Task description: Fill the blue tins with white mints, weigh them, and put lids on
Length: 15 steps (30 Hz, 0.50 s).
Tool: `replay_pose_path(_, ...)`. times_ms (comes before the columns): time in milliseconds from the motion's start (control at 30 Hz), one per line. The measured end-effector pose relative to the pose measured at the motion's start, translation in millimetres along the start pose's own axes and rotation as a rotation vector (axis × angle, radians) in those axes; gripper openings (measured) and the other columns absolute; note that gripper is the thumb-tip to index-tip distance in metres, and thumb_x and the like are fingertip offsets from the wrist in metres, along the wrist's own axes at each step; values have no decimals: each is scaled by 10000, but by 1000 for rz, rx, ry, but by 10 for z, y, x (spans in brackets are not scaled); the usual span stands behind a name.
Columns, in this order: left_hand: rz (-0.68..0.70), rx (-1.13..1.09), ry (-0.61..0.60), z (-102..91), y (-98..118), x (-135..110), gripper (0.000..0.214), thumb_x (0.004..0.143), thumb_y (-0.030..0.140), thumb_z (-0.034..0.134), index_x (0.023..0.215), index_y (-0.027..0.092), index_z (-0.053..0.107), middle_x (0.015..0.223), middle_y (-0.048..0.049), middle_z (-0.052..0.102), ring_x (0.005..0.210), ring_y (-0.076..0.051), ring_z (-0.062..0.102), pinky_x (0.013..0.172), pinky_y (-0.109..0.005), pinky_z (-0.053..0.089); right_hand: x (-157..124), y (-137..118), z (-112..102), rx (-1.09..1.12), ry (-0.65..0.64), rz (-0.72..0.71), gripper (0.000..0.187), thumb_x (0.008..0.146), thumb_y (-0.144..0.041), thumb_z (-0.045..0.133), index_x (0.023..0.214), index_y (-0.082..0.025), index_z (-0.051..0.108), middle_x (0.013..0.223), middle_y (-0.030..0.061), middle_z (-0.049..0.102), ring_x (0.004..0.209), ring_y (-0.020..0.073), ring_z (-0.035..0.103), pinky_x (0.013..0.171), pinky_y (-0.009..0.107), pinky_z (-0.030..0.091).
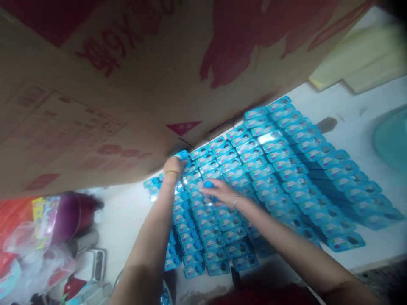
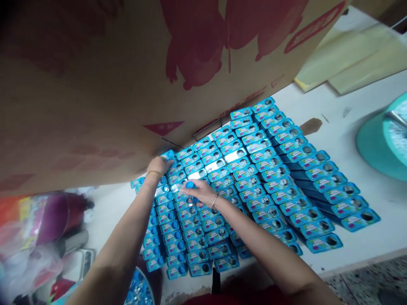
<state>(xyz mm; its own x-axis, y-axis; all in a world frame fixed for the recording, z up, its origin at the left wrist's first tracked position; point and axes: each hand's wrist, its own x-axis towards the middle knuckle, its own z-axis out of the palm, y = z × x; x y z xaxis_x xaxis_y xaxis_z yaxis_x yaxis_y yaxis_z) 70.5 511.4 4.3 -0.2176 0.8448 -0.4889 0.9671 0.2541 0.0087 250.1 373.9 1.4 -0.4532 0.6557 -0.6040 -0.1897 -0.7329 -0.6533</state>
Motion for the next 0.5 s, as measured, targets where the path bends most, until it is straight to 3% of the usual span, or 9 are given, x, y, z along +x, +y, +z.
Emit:
replay_pose_path(100,320,-311,2,13,49,-452,247,789,407,554,839,174,618,737,-34,615,697,-161,560,657,-254,415,-22,22,28,-91,36,-2,380,671,-496,698,917,-220,612,632,-46,566,508,97,523,334,148,317)
replay_pose_path(167,560,-493,-129,46,54,-782,227,757,378,588,871,182,609,768,-6,589,684,-128,523,653,-232,417,-14,64,56,-159,70,-1,367,678,-453,693,949,-216,616,595,-51,562,491,99,508,348,160,336)
replay_pose_path(233,673,-547,-217,94,40,-1037,165,716,309,619,812,178,593,794,-2,568,704,-121,503,664,-229,412,7,116,95,-199,100,-25,330,666,-383,701,930,-201,625,588,-50,568,497,101,512,376,170,360)
replay_pose_path(300,683,-558,-230,151,10,-1157,110,711,265,610,747,175,558,759,3,540,694,-119,482,658,-230,401,25,158,140,-209,111,-49,255,651,-340,707,834,-180,628,561,-48,557,494,100,511,397,176,368)
replay_pose_path(367,626,-634,-205,211,-32,-1124,115,732,274,593,750,180,530,712,18,513,658,-112,467,632,-224,392,27,174,175,-185,105,-31,230,659,-366,703,761,-180,616,531,-48,537,476,97,493,382,173,346)
replay_pose_path(500,297,-799,19,324,-91,-746,176,716,304,619,786,190,505,661,43,500,609,-101,487,607,-208,398,-4,128,177,-3,86,17,321,666,-490,694,802,-212,608,564,-48,545,480,95,488,332,149,251)
